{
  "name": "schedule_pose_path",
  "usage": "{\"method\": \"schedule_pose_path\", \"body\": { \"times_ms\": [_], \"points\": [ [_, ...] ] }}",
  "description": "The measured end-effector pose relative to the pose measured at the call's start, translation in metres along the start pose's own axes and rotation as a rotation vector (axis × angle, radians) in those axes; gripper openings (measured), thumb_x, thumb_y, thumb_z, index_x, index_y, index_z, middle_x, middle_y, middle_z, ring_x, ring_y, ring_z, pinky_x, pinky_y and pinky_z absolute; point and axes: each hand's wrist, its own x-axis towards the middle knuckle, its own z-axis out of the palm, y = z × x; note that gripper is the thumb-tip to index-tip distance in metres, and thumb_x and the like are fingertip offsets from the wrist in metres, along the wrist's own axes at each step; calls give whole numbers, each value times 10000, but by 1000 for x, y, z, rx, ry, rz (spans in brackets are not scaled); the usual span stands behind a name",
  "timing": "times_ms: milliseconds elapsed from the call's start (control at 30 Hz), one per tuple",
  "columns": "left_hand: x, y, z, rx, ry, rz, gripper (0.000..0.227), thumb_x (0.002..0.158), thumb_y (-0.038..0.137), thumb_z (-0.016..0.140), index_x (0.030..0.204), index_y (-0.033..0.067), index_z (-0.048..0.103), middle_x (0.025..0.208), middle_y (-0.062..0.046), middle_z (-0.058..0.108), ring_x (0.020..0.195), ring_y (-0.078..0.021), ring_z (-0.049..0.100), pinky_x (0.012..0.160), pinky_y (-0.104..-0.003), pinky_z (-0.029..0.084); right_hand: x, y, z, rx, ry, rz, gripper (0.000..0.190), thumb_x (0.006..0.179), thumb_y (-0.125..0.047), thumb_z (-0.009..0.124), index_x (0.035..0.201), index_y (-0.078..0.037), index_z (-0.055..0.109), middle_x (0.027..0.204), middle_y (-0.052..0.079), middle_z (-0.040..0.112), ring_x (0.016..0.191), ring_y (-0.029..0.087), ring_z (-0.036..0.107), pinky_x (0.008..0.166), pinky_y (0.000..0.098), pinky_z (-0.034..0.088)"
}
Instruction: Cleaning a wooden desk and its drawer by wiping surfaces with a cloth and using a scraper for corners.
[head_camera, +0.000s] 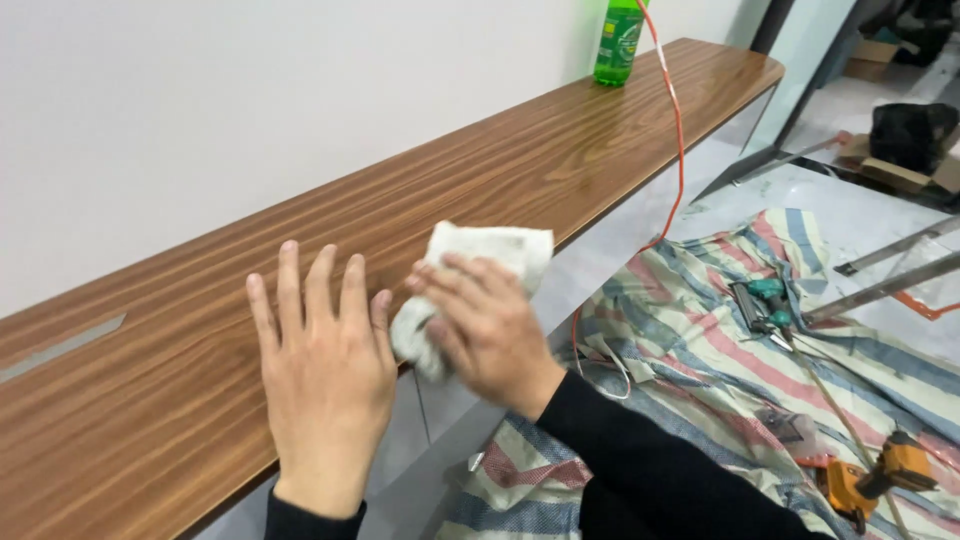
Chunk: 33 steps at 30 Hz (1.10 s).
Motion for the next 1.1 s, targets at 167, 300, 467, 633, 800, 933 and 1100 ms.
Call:
{"method": "schedule_pose_path", "body": {
  "times_ms": [167, 300, 467, 633, 800, 933, 1100],
  "points": [
    [-3, -2, 2, 34, 46, 2, 511, 1265, 394, 526, 1591, 84, 769, 1692, -196, 730, 1739, -464, 487, 1478, -649, 253, -41, 70, 15, -57, -38, -33, 755, 1273, -669, 238, 1828, -225, 494, 1918, 147, 455, 1796, 390, 430, 1487, 615, 266],
    [-4, 0, 0, 46, 8, -6, 542, 1281, 416, 483, 1616, 82, 748, 1712, -197, 715, 1760, -462, 457, 1479, -650, 256, -82, 232, 15, -23, 155, 278, 633, 1345, -284, 371, 1943, -187, 187, 2033, 133, 130, 1906, 341, 47, 1563, 596, 31],
    [-3, 1, 9, 128, -38, -26, 626, 1263, 517, 426, 1650, 145, 748, 1762, -169, 698, 1795, -446, 447, 1502, -655, 244, -99, 336, 36, 185, 377, 791, 820, 1307, -554, 181, 1886, -65, -129, 1978, 143, -230, 1838, 263, -221, 1519, 443, -114],
    [-4, -13, 16, 95, -124, -73, 683, 1232, 564, 428, 1684, 133, 703, 1818, -180, 632, 1825, -453, 388, 1494, -685, 239, -103, 131, 56, 110, 250, 427, 782, 1322, -414, 251, 1884, -55, -159, 1967, 265, -233, 1860, 445, -209, 1550, 640, -98],
    [-3, -29, 23, 51, -259, -205, 729, 1156, 596, 510, 1717, 149, 636, 1820, -120, 576, 1838, -412, 302, 1463, -703, 212, -104, 297, 49, 134, 356, 419, 727, 1366, -381, 310, 1938, -111, -49, 2022, 155, -160, 1906, 348, -154, 1586, 581, -86],
    [-11, -49, 45, -58, -6, -87, 560, 1240, 255, 667, 1691, -72, 725, 1766, -314, 673, 1813, -582, 473, 1527, -721, 286, -119, 399, 47, 166, 419, 658, 702, 1371, -366, 259, 1915, -61, -63, 2004, 184, -168, 1871, 338, -189, 1551, 513, -107],
    [21, 34, 47, -61, 66, -203, 407, 1302, 92, 725, 1616, -161, 783, 1780, -358, 658, 1825, -592, 421, 1532, -680, 305, -128, 234, 51, 102, 180, 366, 842, 1302, -425, 302, 1868, 72, -74, 1913, 406, -214, 1817, 578, -208, 1489, 774, -135]
  ]
}}
